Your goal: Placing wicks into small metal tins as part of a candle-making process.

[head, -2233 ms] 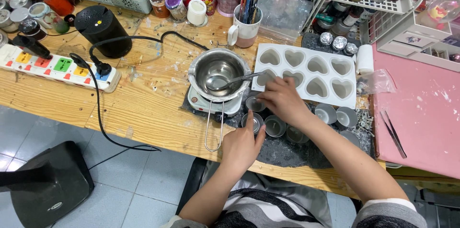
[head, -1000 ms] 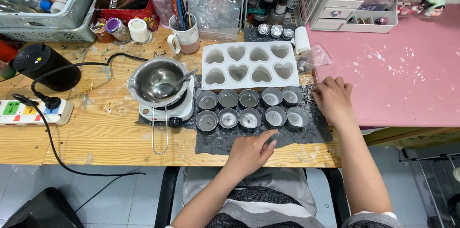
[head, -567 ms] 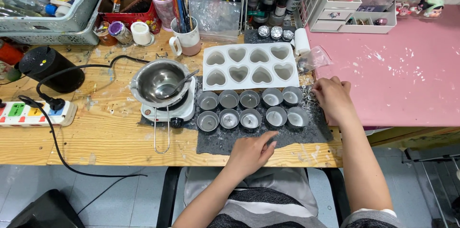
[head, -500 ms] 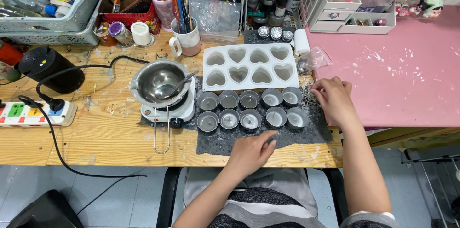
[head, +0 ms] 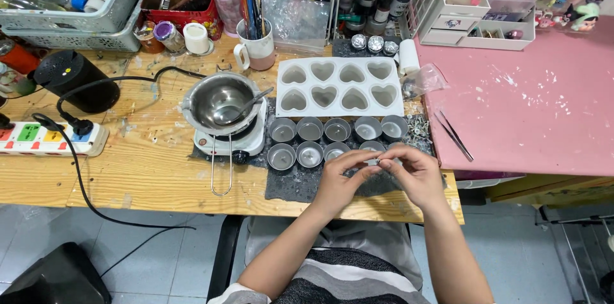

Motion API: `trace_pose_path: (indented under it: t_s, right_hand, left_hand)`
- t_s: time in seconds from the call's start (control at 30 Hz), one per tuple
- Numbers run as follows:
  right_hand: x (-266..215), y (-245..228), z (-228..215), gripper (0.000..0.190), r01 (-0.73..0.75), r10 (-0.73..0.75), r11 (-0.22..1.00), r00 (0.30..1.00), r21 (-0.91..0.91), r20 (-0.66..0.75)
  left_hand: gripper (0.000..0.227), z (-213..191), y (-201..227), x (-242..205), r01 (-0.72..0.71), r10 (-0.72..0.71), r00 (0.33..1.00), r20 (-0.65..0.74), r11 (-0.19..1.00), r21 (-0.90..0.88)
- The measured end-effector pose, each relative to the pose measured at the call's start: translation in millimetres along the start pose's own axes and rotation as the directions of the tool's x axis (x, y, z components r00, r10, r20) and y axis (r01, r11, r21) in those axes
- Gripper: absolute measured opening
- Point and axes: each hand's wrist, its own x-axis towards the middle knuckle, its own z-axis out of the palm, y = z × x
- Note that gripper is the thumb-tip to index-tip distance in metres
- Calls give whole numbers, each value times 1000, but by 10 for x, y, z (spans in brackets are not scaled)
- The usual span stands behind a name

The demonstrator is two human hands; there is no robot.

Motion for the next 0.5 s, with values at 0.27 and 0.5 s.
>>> trace_pose_path:
  t_s: [0.27, 0.5]
  right_hand:
    - [-128, -115, 380, 18, -38, 52, 993, 991, 111, -125]
    - [-170, -354, 606, 24, 264, -326, 917, 929, -297, -178]
  left_hand:
    - [24, -78, 89, -73, -107, 114, 986, -125, 992, 66]
    - [32, -129, 245, -111, -152, 162, 979, -126, 985, 83]
